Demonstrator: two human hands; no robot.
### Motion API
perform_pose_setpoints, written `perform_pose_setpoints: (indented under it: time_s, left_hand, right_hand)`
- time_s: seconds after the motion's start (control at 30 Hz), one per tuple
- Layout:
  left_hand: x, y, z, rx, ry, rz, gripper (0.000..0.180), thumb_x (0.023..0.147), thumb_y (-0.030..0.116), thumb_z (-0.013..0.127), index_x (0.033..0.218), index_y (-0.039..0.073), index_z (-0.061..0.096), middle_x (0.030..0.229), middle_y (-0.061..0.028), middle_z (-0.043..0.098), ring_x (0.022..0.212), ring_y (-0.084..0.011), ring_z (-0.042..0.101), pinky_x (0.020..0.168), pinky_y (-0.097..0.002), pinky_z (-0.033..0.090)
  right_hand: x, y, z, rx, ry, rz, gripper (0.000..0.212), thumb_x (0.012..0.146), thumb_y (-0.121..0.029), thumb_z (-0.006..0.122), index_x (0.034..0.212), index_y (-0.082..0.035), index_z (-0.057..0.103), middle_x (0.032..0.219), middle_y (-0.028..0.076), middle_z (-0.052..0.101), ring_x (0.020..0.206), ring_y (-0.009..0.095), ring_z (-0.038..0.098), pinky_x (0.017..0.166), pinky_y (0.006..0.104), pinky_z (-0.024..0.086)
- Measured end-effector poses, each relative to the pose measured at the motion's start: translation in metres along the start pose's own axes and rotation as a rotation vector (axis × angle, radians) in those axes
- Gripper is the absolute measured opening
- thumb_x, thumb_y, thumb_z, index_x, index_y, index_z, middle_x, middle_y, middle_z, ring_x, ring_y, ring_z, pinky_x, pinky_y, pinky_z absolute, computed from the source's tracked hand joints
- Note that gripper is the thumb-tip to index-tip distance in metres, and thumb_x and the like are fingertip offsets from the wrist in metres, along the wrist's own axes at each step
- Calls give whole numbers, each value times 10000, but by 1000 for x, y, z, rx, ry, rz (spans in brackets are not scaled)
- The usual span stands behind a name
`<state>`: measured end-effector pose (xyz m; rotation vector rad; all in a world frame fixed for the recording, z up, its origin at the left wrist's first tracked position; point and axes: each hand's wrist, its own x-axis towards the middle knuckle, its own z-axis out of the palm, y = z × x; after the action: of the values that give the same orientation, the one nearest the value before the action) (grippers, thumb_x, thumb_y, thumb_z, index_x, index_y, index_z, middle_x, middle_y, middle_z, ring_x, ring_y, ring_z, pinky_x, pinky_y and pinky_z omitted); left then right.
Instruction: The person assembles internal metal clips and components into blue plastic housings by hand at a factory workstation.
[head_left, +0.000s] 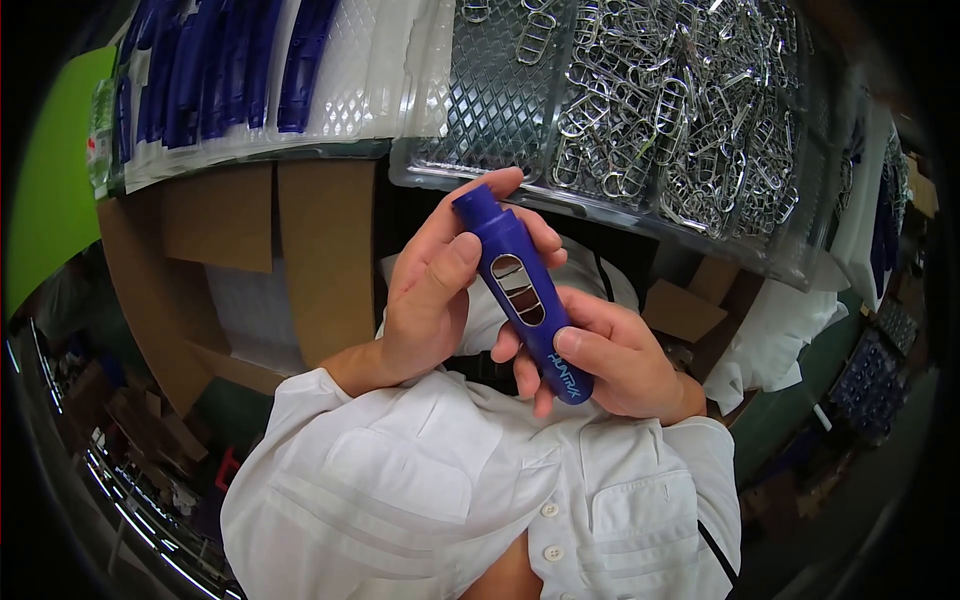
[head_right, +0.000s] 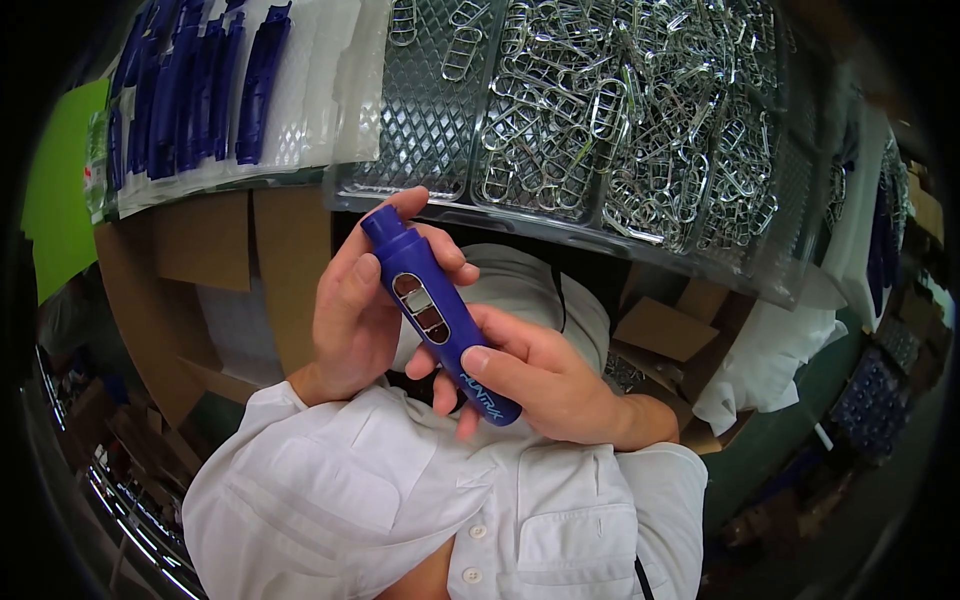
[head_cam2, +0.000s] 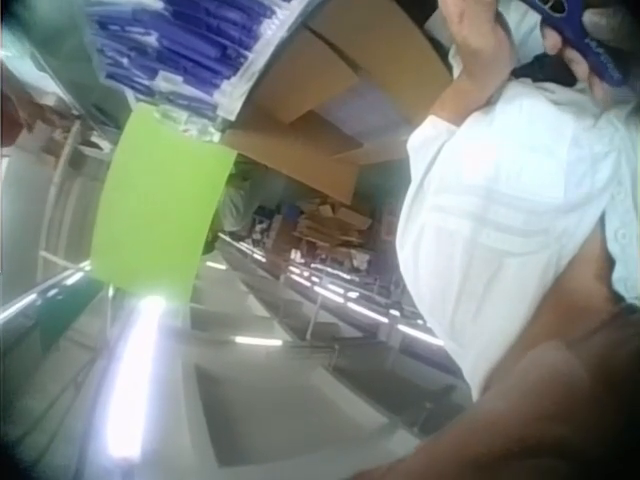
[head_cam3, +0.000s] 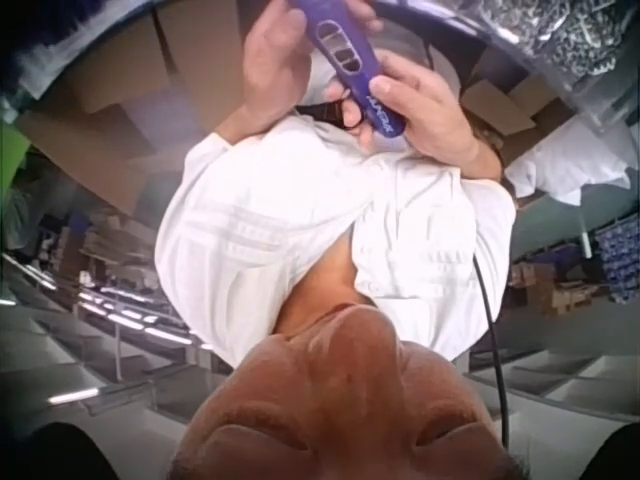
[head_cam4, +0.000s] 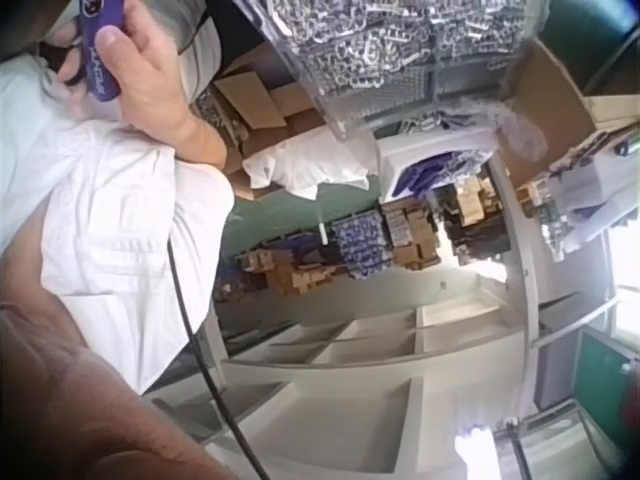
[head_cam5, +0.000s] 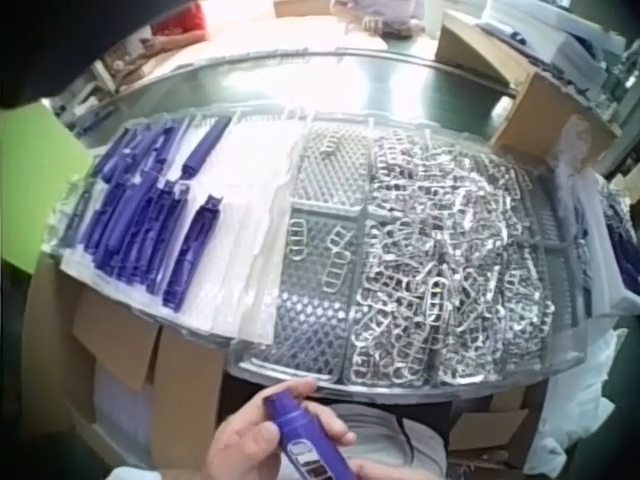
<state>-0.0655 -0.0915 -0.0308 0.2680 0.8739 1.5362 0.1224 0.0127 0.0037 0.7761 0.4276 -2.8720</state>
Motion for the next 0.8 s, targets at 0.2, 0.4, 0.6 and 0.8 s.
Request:
perform_pose_setpoints:
  time_s: [0.2,0.4,0.6,0.8]
  left_hand:
    - [2,-2,8,3,-17,-4,706,1040,280,600,1593,47,228,1296,-221,596,1202,-345,649,1014,-455,562]
    - [0,-5,9,145,-106,99,735,1019,147,631,1601,29,199,1299,-247,610,1221,-344,643,1021,-469,554]
    - [2,-14,2,306,-240,283,758,978,23,632,1599,12,198,1294,-238,628,1195,-297,652,1002,-417,540]
    - [-4,-10,5,317,-220,219,793,936,-64,649,1598,13,219,1298,-209,642,1147,-238,658,984,-355,535]
  right_hand:
    - [3,6,-4,-213,71,-75,423,1095,-210,495,1437,28,421,1277,141,618,1015,146,649,810,294,588]
    - [10,20,-8,-479,198,-277,419,1054,-154,597,1402,45,475,1045,78,706,811,109,675,719,264,566]
    - [19,24,-16,-891,265,-612,356,1000,-102,667,1302,64,576,900,99,737,776,150,729,652,286,564]
    - [11,25,-24,-941,211,-503,503,1045,-143,609,1464,92,458,1085,111,710,797,126,697,711,253,572]
